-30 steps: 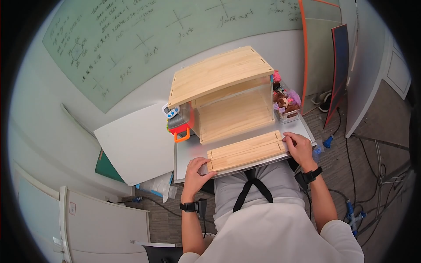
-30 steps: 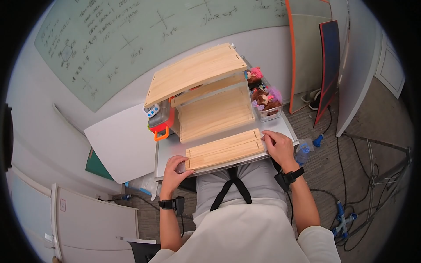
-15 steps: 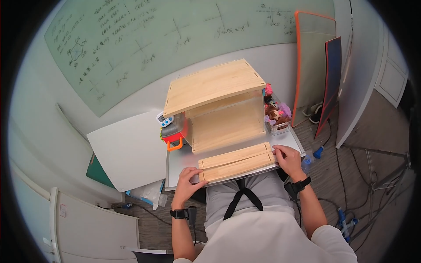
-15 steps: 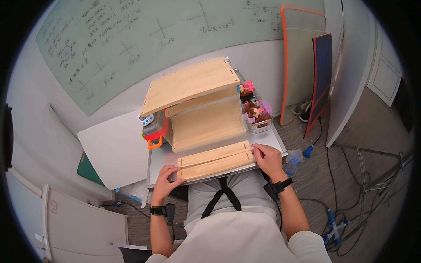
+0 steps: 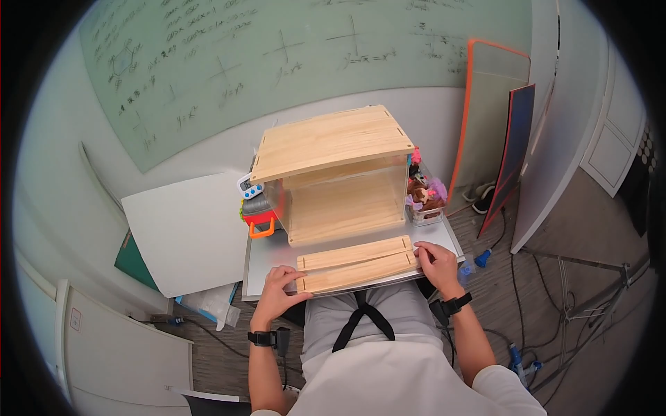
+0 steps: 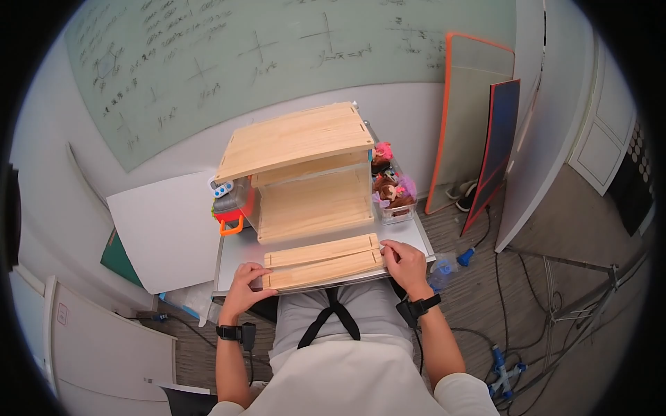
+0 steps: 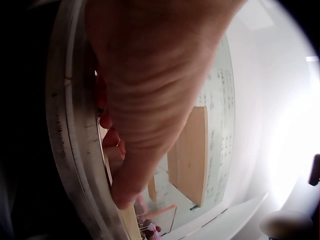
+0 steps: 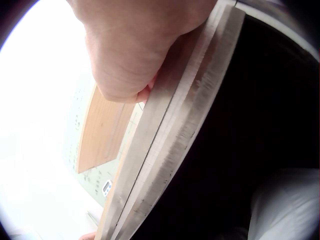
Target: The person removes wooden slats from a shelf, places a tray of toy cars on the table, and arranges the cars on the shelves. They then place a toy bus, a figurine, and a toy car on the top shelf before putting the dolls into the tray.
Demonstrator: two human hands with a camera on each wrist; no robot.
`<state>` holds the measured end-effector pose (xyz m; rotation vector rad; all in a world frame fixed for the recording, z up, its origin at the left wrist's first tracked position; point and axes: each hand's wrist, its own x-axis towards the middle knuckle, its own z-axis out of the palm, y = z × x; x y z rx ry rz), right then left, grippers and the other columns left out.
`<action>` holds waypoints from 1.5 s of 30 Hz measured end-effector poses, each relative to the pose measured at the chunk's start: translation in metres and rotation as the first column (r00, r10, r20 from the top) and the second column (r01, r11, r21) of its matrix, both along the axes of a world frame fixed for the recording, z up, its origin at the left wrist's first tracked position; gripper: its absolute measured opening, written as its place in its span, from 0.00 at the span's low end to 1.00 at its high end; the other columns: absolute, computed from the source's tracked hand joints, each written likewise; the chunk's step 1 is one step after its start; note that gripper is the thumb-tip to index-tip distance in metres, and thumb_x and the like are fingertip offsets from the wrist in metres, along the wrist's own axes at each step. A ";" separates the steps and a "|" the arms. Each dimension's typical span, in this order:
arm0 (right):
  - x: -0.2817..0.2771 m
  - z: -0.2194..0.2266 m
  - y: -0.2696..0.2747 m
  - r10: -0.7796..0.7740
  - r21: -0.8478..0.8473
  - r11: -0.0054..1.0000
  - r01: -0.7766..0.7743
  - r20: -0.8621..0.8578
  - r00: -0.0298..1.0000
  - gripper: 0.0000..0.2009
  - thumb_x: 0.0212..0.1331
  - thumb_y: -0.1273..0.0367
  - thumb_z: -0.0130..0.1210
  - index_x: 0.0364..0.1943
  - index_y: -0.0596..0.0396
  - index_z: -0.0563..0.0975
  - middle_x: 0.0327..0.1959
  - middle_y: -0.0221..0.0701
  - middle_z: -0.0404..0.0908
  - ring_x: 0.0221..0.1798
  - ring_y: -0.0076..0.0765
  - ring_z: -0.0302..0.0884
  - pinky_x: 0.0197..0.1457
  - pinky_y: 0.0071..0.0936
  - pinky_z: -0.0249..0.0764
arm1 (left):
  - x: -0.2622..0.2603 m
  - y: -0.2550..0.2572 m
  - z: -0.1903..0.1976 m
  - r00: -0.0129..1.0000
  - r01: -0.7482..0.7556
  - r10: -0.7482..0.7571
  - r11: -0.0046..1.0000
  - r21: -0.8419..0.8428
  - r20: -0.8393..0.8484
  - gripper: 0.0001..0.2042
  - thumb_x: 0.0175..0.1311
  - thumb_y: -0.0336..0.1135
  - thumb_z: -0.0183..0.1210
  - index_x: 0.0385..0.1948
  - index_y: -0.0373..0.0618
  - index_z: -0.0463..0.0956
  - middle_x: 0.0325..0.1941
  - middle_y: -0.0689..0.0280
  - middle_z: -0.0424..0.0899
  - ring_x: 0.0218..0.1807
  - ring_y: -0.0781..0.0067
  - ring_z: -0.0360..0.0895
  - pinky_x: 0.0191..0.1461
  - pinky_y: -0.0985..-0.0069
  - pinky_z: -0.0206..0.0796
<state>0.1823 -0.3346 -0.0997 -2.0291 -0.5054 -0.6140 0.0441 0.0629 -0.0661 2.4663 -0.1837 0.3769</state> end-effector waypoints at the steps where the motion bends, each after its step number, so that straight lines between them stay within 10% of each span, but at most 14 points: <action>1: 0.000 0.001 0.000 -0.005 0.008 1.000 0.006 -0.009 1.000 0.08 0.64 0.72 0.59 0.42 0.55 0.88 0.28 0.33 0.89 0.27 0.35 0.85 0.33 0.30 0.79 | 0.000 -0.001 0.001 1.000 0.003 -0.003 0.999 -0.034 0.011 0.26 0.46 0.38 0.80 0.50 0.46 0.85 0.53 0.65 0.80 0.60 0.59 0.73 0.66 0.66 0.66; 14: -0.039 0.017 -0.003 0.220 0.274 0.953 -0.125 -0.349 0.911 0.10 0.73 0.68 0.57 0.41 0.61 0.86 0.25 0.26 0.85 0.26 0.17 0.76 0.30 0.19 0.71 | -0.005 0.006 -0.001 0.998 -0.053 0.043 0.961 -0.271 -0.042 0.29 0.47 0.36 0.80 0.55 0.43 0.84 0.52 0.59 0.83 0.57 0.62 0.78 0.63 0.69 0.71; 18: -0.063 0.029 0.028 0.567 0.387 0.781 -0.490 -0.768 0.296 0.21 0.78 0.56 0.53 0.41 0.60 0.88 0.28 0.28 0.88 0.24 0.18 0.76 0.30 0.18 0.75 | -0.006 0.010 -0.002 0.998 -0.025 0.000 0.917 -0.398 -0.065 0.28 0.47 0.32 0.80 0.55 0.41 0.83 0.53 0.62 0.81 0.58 0.65 0.78 0.64 0.71 0.69; 22: -0.069 0.019 0.061 0.692 0.602 0.633 -0.486 -0.722 0.007 0.24 0.79 0.53 0.50 0.59 0.61 0.80 0.44 0.35 0.89 0.33 0.20 0.80 0.34 0.19 0.79 | -0.005 0.019 -0.013 0.995 0.001 -0.057 0.825 -0.565 -0.082 0.28 0.49 0.29 0.79 0.56 0.38 0.82 0.56 0.63 0.79 0.59 0.69 0.77 0.66 0.72 0.69; 35: -0.048 0.026 0.104 0.845 0.830 0.529 -0.175 -0.498 0.192 0.25 0.80 0.51 0.48 0.41 0.63 0.80 0.40 0.33 0.85 0.29 0.21 0.75 0.32 0.19 0.75 | -0.001 0.024 -0.020 0.990 0.039 -0.123 0.714 -0.699 -0.070 0.27 0.52 0.21 0.75 0.57 0.32 0.79 0.58 0.65 0.78 0.61 0.71 0.77 0.69 0.73 0.67; 40: -0.033 0.039 0.110 0.785 0.780 0.597 -0.186 -0.521 0.334 0.25 0.79 0.53 0.47 0.33 0.62 0.81 0.25 0.29 0.81 0.22 0.21 0.73 0.27 0.19 0.71 | 0.002 0.014 -0.019 1.000 -0.002 -0.022 0.647 -0.763 -0.022 0.26 0.64 0.21 0.66 0.66 0.32 0.73 0.55 0.63 0.80 0.59 0.72 0.78 0.67 0.74 0.68; 45: 0.007 0.048 0.120 0.809 0.846 0.521 -0.112 -0.448 0.379 0.21 0.78 0.54 0.50 0.35 0.58 0.79 0.32 0.30 0.85 0.25 0.18 0.75 0.27 0.19 0.72 | 0.008 0.018 -0.022 0.999 -0.016 0.042 0.675 -0.737 0.017 0.22 0.73 0.27 0.58 0.68 0.33 0.71 0.54 0.64 0.82 0.52 0.75 0.78 0.61 0.77 0.70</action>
